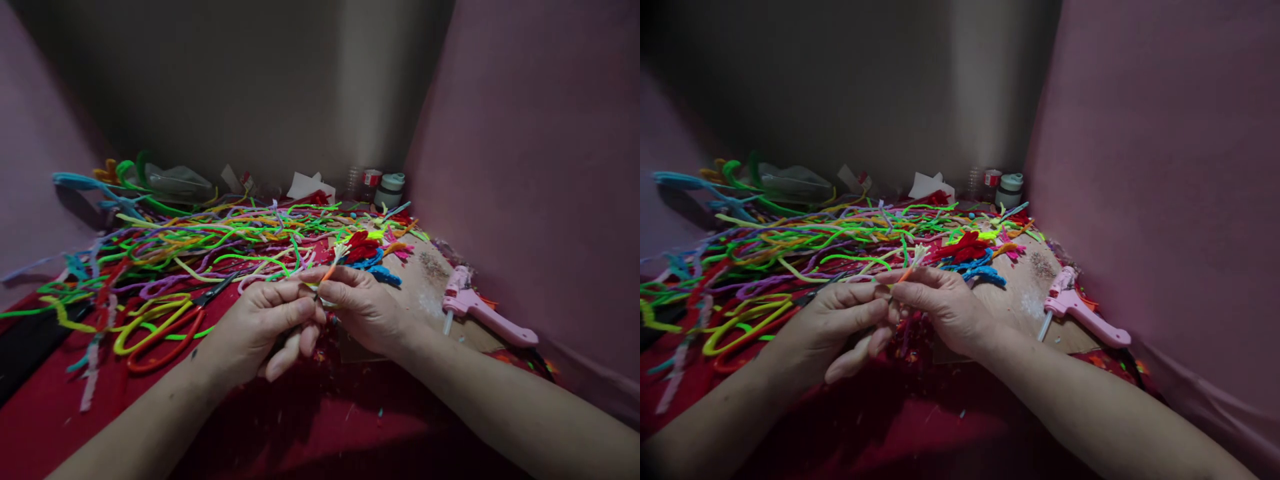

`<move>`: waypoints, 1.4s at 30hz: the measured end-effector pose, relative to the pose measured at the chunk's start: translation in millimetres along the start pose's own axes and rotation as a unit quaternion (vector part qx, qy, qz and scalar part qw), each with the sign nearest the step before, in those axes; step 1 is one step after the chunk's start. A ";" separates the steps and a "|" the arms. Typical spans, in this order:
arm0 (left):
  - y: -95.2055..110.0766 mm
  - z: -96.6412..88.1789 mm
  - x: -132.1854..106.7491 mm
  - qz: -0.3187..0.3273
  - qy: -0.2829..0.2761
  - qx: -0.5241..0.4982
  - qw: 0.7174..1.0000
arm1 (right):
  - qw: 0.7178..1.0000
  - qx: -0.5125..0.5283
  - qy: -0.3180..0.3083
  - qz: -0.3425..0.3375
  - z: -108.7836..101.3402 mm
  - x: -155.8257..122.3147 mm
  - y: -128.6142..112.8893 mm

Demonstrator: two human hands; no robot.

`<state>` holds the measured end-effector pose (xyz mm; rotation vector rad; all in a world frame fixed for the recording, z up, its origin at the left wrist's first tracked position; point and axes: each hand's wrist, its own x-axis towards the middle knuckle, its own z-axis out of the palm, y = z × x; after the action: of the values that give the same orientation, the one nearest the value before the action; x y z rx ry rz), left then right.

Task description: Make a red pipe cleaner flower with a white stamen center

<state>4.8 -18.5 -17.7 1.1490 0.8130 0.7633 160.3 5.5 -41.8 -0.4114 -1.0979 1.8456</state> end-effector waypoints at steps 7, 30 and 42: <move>2.3 8.4 3.9 0.063 0.096 0.192 0.975 | 0.999 -0.019 0.027 -0.013 -4.7 2.1 1.8; -9.4 1.9 11.6 0.044 0.057 -0.093 0.993 | 0.999 -0.025 0.045 0.000 0.8 2.1 -9.4; -22.4 -3.6 15.7 -0.001 -0.036 -0.229 0.973 | 0.920 -0.389 0.031 -0.033 -2.6 -18.8 -38.1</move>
<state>11.8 -8.7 -42.5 0.7569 0.5377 0.8494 192.4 -2.1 -14.9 -0.8634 -1.7567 1.2577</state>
